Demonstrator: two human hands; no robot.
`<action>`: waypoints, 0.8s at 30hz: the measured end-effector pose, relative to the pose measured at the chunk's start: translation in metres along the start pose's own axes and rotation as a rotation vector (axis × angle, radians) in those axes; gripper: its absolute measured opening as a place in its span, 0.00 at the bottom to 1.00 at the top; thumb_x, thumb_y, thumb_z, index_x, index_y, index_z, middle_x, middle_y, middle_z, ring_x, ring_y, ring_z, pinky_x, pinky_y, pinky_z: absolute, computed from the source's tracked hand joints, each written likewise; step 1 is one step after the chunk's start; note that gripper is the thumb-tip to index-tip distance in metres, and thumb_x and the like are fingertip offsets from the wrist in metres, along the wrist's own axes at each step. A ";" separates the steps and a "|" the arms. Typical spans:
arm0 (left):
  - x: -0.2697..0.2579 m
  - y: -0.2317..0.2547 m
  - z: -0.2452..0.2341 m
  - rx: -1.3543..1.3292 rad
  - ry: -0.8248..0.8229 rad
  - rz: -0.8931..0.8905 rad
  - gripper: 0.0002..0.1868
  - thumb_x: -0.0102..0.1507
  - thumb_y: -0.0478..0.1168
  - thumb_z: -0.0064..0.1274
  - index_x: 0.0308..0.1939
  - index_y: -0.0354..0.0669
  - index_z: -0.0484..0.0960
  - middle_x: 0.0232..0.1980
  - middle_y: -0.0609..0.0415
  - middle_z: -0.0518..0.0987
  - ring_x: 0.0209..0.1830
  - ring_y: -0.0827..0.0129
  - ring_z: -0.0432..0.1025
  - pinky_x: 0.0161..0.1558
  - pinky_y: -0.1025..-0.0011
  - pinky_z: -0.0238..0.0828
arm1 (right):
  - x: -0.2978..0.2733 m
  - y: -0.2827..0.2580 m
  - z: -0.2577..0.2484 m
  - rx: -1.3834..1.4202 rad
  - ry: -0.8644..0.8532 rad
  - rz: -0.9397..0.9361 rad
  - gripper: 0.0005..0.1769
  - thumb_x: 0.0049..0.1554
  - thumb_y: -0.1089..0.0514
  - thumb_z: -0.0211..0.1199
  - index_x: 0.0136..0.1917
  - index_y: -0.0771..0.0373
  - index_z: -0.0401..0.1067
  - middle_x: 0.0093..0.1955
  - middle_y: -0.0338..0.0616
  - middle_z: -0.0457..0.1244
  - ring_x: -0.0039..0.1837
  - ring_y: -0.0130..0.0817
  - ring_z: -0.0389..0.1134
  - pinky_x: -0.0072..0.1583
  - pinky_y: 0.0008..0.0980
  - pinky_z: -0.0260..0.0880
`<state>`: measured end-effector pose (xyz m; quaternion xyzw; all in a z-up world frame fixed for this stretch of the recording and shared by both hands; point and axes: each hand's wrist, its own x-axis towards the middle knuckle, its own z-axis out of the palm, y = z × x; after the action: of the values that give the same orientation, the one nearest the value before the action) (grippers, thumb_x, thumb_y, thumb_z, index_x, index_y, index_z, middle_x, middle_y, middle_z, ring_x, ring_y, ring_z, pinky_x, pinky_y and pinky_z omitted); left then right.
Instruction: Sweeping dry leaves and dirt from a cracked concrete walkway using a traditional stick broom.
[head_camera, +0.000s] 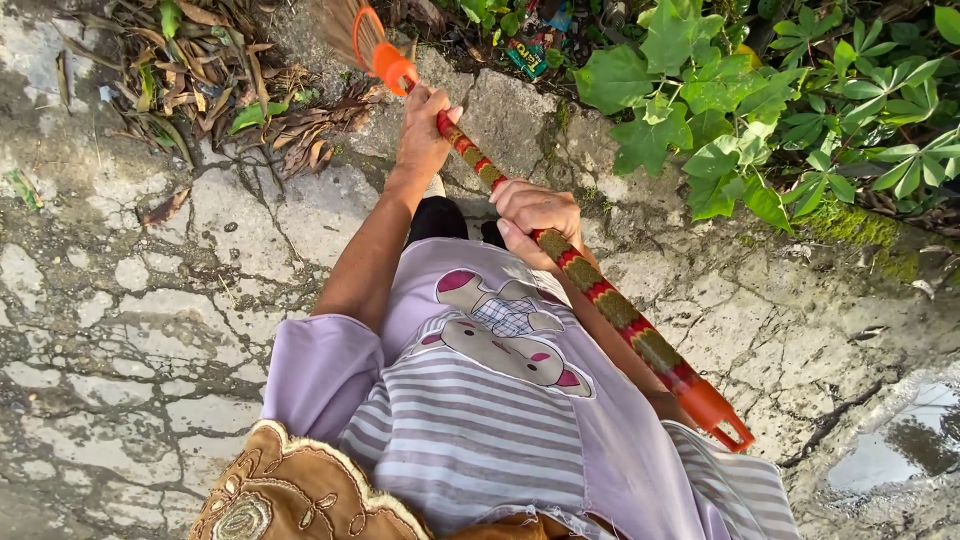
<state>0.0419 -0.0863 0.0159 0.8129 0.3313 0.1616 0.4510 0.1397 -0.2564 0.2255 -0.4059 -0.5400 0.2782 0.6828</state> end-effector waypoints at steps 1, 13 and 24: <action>-0.004 -0.004 0.008 -0.019 0.002 -0.010 0.14 0.70 0.38 0.52 0.31 0.47 0.66 0.43 0.54 0.65 0.47 0.62 0.60 0.52 0.63 0.61 | -0.003 0.000 -0.003 0.013 -0.026 0.003 0.21 0.58 0.73 0.55 0.25 0.64 0.57 0.26 0.46 0.53 0.31 0.42 0.54 0.46 0.44 0.66; 0.017 0.044 0.056 -0.058 -0.035 0.014 0.14 0.70 0.40 0.54 0.33 0.48 0.66 0.42 0.56 0.62 0.47 0.64 0.59 0.51 0.65 0.60 | -0.012 -0.029 -0.048 -0.060 0.025 0.004 0.22 0.58 0.71 0.55 0.24 0.64 0.57 0.25 0.45 0.54 0.30 0.40 0.56 0.46 0.42 0.68; -0.024 0.029 0.092 -0.036 0.010 -0.115 0.11 0.71 0.42 0.51 0.33 0.49 0.70 0.45 0.44 0.73 0.59 0.44 0.70 0.64 0.40 0.66 | -0.045 -0.012 -0.074 0.095 -0.073 -0.037 0.24 0.57 0.76 0.58 0.23 0.62 0.58 0.23 0.48 0.55 0.28 0.46 0.57 0.41 0.46 0.68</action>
<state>0.0874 -0.1711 -0.0082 0.7835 0.3766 0.1454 0.4724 0.1987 -0.3184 0.2066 -0.3528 -0.5581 0.3055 0.6861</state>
